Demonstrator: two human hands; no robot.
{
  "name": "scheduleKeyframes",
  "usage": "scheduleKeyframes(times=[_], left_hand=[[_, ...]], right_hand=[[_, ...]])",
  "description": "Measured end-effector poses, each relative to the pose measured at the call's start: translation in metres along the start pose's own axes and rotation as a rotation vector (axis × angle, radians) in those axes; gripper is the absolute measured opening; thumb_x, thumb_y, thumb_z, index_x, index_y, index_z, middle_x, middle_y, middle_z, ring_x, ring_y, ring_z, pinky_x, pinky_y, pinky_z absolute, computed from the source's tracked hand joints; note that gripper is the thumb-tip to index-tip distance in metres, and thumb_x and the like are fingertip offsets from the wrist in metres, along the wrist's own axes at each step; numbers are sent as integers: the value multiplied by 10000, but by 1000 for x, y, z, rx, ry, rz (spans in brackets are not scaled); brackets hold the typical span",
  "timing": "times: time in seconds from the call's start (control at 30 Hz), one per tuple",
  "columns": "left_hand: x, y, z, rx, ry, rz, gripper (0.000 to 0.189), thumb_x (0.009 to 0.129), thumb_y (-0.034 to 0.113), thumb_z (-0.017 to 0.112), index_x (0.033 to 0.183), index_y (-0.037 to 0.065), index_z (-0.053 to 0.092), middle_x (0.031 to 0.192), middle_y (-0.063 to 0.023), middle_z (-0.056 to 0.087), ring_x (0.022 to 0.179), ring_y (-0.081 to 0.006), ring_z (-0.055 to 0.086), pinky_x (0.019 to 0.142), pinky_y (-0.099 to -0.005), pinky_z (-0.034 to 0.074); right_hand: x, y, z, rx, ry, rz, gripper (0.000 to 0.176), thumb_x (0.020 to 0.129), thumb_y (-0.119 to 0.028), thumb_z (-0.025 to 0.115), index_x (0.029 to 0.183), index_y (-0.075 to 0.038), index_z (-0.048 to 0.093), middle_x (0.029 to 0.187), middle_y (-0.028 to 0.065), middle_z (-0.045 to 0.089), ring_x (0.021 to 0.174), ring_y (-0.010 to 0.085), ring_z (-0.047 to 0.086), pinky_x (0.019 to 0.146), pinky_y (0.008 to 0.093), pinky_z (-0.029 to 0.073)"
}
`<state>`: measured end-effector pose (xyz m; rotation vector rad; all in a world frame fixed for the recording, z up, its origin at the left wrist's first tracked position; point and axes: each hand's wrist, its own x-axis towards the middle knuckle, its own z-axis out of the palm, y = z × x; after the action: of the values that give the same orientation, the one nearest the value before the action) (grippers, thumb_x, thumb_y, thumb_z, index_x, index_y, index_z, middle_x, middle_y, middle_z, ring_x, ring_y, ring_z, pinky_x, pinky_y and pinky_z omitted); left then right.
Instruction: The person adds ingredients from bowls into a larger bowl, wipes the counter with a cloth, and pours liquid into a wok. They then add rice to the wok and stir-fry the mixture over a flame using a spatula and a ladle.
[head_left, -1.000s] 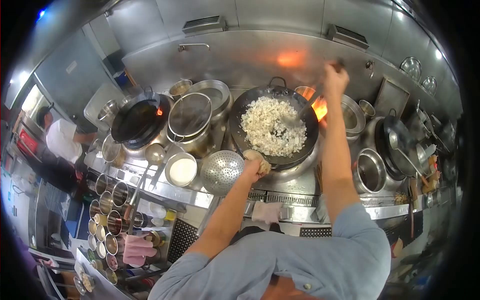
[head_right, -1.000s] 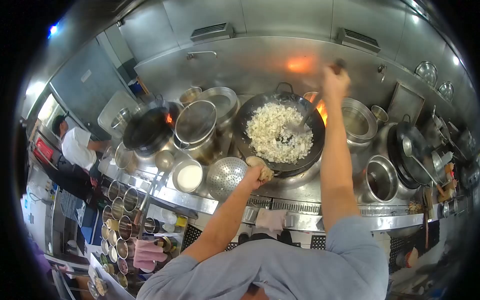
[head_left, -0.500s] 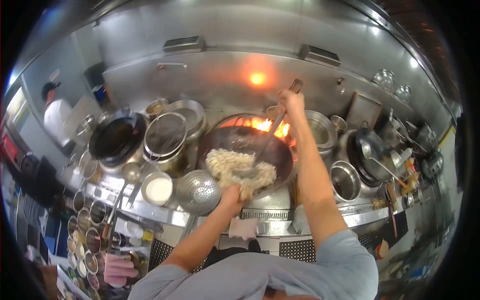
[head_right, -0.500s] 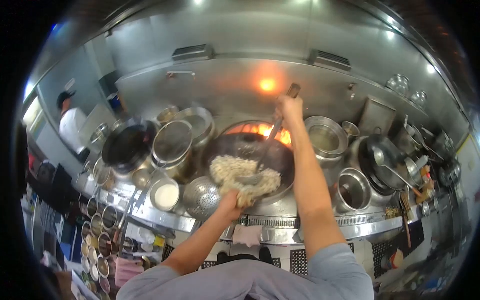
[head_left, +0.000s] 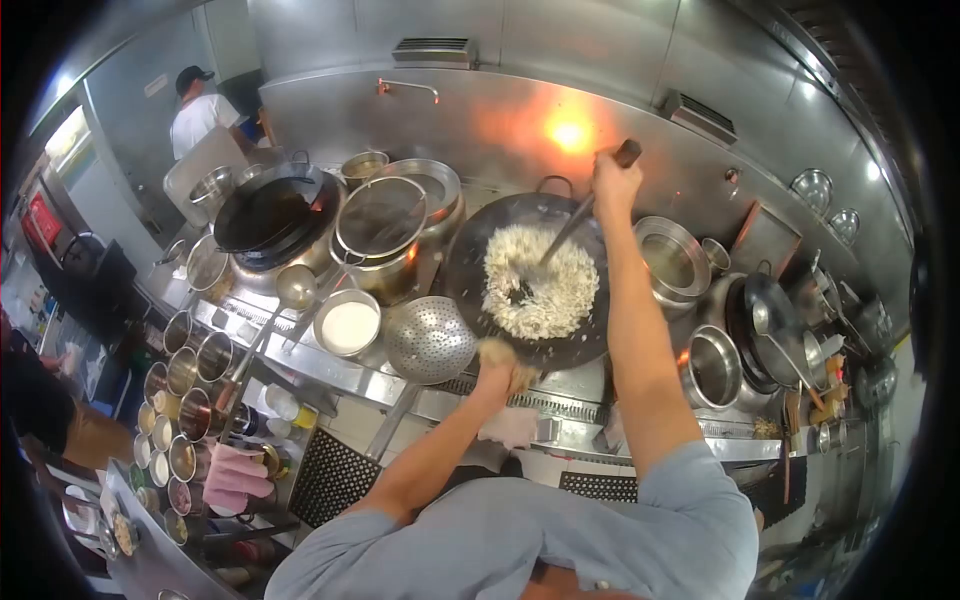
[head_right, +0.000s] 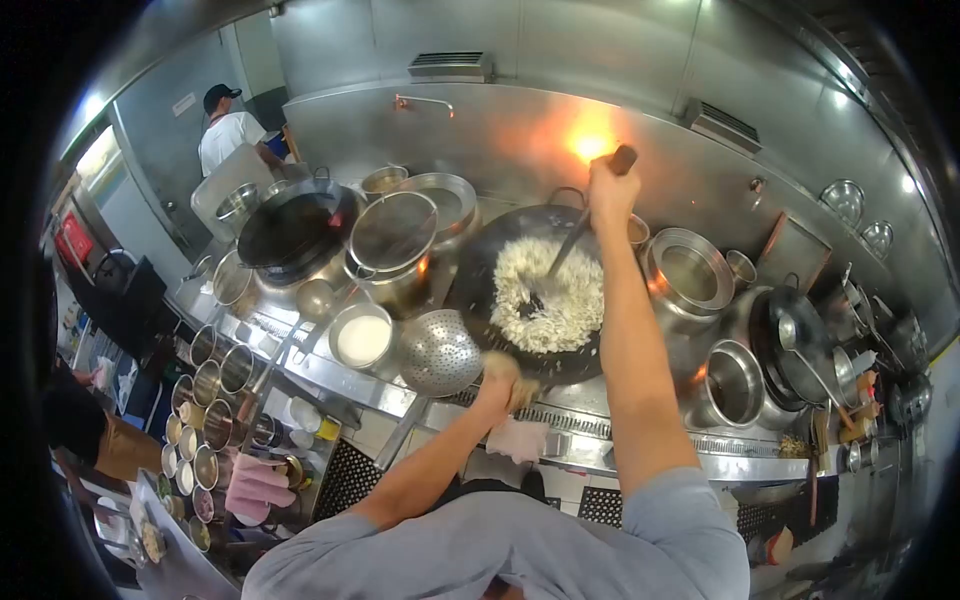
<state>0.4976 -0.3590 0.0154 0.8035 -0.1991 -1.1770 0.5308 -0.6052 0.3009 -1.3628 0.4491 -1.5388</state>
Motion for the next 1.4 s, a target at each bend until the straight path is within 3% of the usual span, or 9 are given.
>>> scheduleKeyframes(times=[0.1, 0.27, 0.4, 0.53, 0.63, 0.73, 1.0, 1.1, 1.4], left_hand=[[-74, 4, 32, 71, 272, -139, 312, 917, 126, 401, 624, 37, 466, 470, -80, 438, 428, -212, 446, 452, -341, 377], [29, 17, -6, 72, -310, 152, 405, 948, 313, 391, 643, 57, 465, 615, -131, 552, 428, -238, 407, 475, -422, 364], [-21, -7, 1, -78, -92, -19, 489, 952, 305, 352, 507, 106, 395, 460, -91, 397, 381, -225, 313, 478, -360, 337], [-6, -8, -14, -249, -739, 95, 372, 933, 221, 422, 582, 104, 383, 486, -101, 411, 456, -235, 403, 615, -393, 430], [-8, 54, 47, 27, 111, -5, 366, 883, 100, 443, 524, 106, 375, 487, -127, 455, 461, -251, 432, 652, -410, 458], [41, 7, -16, 10, -58, 67, 376, 891, 118, 410, 518, 111, 361, 462, -117, 421, 432, -251, 409, 583, -404, 421], [109, -46, -98, -15, -299, 178, 215, 875, 143, 470, 672, 106, 530, 551, -84, 552, 515, -237, 555, 509, -355, 426], [141, 3, -37, 293, 523, 91, 71, 816, 76, 527, 842, 21, 491, 690, -141, 555, 501, -279, 547, 450, -401, 420], [63, 65, 19, 328, 461, -112, 585, 786, 203, 660, 1248, 48, 338, 1084, -139, 540, 921, -298, 606, 695, -396, 559]], right_hand=[[29, -51, -13, 63, -38, 129, 53, 738, -66, 593, 740, -38, 548, 566, 4, 485, 431, 105, 443, 396, 294, 340], [-25, -37, 3, 33, -97, 215, 70, 751, -72, 611, 775, -29, 562, 578, 17, 506, 419, 104, 446, 381, 283, 343], [-15, -29, -6, 29, -62, 103, 65, 755, -68, 605, 784, -23, 568, 583, 25, 520, 404, 110, 441, 373, 281, 347], [14, -92, -15, 156, -114, 145, 40, 761, -58, 588, 779, -35, 561, 558, -3, 473, 391, 98, 412, 348, 275, 314], [-35, -106, -16, 77, -84, 227, 50, 789, -19, 554, 817, -51, 530, 580, -2, 468, 394, 83, 387, 363, 266, 312], [-54, -12, -23, 113, -104, 141, 58, 761, -14, 593, 805, -31, 559, 580, 18, 495, 402, 98, 435, 369, 257, 352], [24, -107, -53, 216, -42, -173, 107, 855, -84, 600, 955, -50, 622, 586, -50, 403, 418, 37, 330, 367, 216, 271], [17, -63, -76, 374, -133, -66, 99, 849, -95, 632, 933, -45, 623, 519, -50, 373, 408, 37, 305, 376, 219, 235], [-34, 90, -43, 193, -111, 7, 47, 829, -6, 565, 842, -40, 594, 623, 5, 509, 441, 69, 402, 400, 243, 325]])
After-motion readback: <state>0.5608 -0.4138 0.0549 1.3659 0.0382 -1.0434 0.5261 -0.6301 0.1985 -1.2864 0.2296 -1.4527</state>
